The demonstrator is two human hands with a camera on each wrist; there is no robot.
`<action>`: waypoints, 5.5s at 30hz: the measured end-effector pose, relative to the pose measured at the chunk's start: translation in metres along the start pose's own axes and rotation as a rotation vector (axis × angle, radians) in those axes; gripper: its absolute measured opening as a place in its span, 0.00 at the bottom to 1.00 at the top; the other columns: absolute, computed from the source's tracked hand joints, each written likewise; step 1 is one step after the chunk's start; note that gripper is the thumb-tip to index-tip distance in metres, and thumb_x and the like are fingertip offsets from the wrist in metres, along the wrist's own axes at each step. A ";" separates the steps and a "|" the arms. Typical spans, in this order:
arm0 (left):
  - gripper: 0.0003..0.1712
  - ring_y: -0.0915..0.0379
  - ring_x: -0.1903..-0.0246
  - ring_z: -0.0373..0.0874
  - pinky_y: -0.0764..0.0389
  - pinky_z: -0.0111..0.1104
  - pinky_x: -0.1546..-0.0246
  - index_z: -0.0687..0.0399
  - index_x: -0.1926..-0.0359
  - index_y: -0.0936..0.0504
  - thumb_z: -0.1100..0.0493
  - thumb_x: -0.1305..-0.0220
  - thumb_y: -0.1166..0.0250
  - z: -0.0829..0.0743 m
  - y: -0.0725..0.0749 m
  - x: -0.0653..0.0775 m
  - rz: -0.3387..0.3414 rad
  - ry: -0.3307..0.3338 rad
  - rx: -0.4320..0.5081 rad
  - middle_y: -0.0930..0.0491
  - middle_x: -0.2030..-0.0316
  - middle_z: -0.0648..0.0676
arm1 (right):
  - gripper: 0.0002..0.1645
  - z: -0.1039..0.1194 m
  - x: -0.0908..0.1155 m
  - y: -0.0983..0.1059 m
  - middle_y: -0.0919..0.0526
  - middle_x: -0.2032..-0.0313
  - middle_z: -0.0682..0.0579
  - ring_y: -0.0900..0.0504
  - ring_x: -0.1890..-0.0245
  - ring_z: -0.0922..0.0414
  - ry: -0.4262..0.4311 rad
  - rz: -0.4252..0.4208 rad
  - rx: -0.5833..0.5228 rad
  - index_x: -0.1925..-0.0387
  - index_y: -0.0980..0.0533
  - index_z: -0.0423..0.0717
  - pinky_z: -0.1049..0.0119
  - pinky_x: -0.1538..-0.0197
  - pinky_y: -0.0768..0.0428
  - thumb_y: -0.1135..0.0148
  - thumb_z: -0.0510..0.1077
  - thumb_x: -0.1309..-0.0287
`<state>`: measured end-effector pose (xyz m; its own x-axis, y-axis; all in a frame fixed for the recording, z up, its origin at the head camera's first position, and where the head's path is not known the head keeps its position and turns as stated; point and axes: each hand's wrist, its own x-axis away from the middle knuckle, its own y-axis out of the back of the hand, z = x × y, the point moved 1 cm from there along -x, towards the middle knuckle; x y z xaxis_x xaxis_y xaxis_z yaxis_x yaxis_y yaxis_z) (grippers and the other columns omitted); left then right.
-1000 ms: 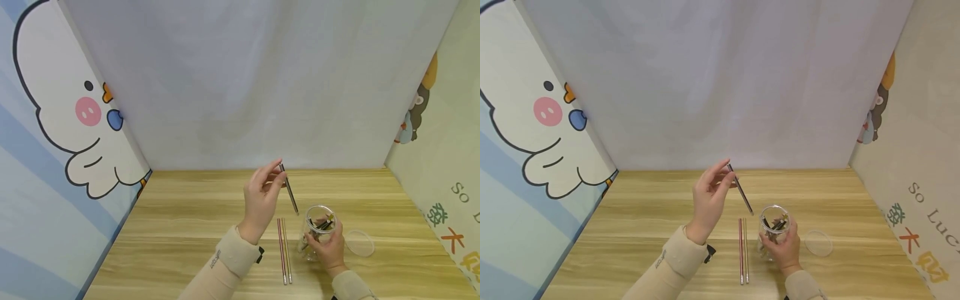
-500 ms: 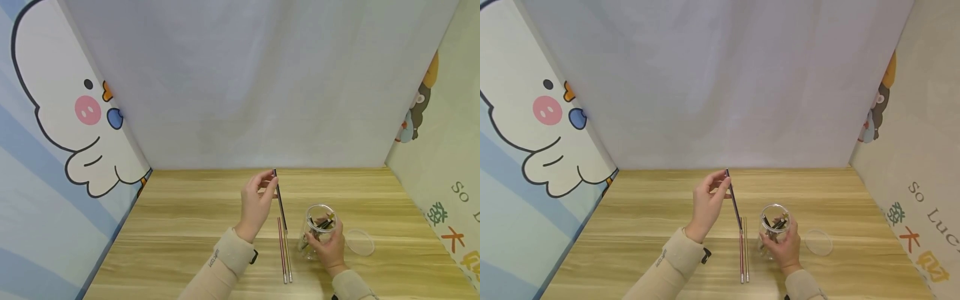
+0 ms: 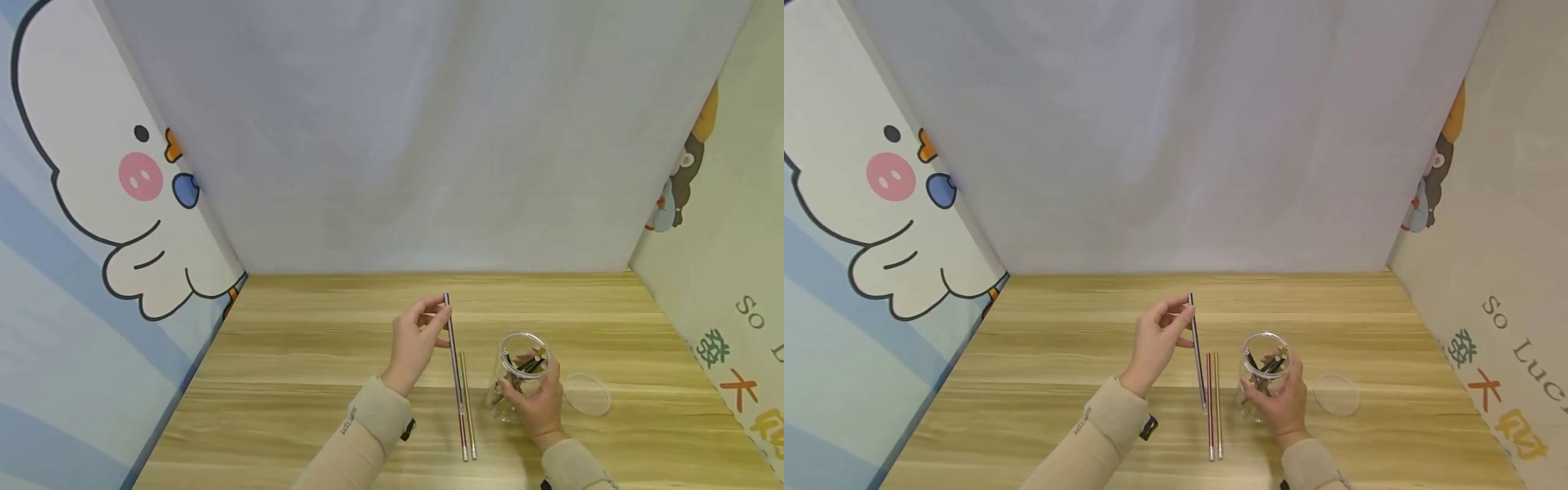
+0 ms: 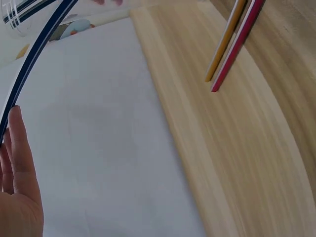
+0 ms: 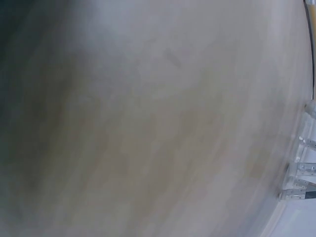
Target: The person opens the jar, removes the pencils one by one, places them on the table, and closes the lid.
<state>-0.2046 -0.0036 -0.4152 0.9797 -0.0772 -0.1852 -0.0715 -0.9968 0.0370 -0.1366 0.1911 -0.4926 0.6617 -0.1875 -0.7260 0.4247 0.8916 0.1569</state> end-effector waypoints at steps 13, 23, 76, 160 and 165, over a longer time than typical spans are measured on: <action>0.19 0.21 0.67 0.41 0.11 0.39 0.73 0.63 0.45 0.19 0.57 0.32 0.35 0.049 0.005 0.002 0.036 0.263 -0.016 0.17 0.58 0.61 | 0.39 0.001 0.000 -0.002 0.21 0.64 0.39 0.26 0.55 0.79 -0.006 -0.030 0.023 0.50 0.39 0.15 0.89 0.47 0.31 0.34 0.29 0.65; 0.16 0.22 0.69 0.41 0.12 0.39 0.74 0.66 0.48 0.18 0.62 0.32 0.36 0.074 -0.006 0.006 0.039 0.394 -0.055 0.18 0.61 0.57 | 0.43 -0.042 0.016 -0.003 0.20 0.59 0.54 0.25 0.54 0.77 -0.021 -0.040 0.027 0.45 0.38 0.21 0.88 0.44 0.32 0.29 0.32 0.66; 0.04 0.24 0.75 0.43 0.15 0.31 0.80 0.62 0.67 0.17 0.67 0.42 0.29 0.108 -0.022 0.012 -0.085 0.566 -0.309 0.19 0.72 0.53 | 0.42 -0.016 0.007 -0.003 0.25 0.64 0.28 0.28 0.54 0.81 -0.026 -0.007 0.049 0.48 0.39 0.16 0.90 0.44 0.33 0.31 0.30 0.67; 0.15 0.24 0.72 0.37 0.16 0.29 0.78 0.55 0.54 0.14 0.51 0.37 0.30 0.020 -0.037 0.011 0.196 0.239 -0.022 0.16 0.65 0.49 | 0.39 -0.013 0.007 -0.003 0.25 0.65 0.26 0.28 0.52 0.81 -0.002 -0.019 0.039 0.50 0.40 0.16 0.89 0.42 0.34 0.30 0.32 0.60; 0.16 0.24 0.72 0.36 0.17 0.28 0.78 0.54 0.52 0.15 0.51 0.37 0.30 0.008 -0.045 0.015 0.245 0.200 -0.037 0.18 0.65 0.48 | 0.42 -0.039 0.016 -0.003 0.23 0.63 0.29 0.27 0.52 0.80 -0.006 -0.025 0.055 0.46 0.39 0.20 0.88 0.42 0.34 0.28 0.35 0.61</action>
<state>-0.1878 0.0401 -0.4271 0.9519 -0.3048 0.0304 -0.3063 -0.9474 0.0926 -0.1510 0.2010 -0.5307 0.6541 -0.2118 -0.7261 0.4744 0.8626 0.1757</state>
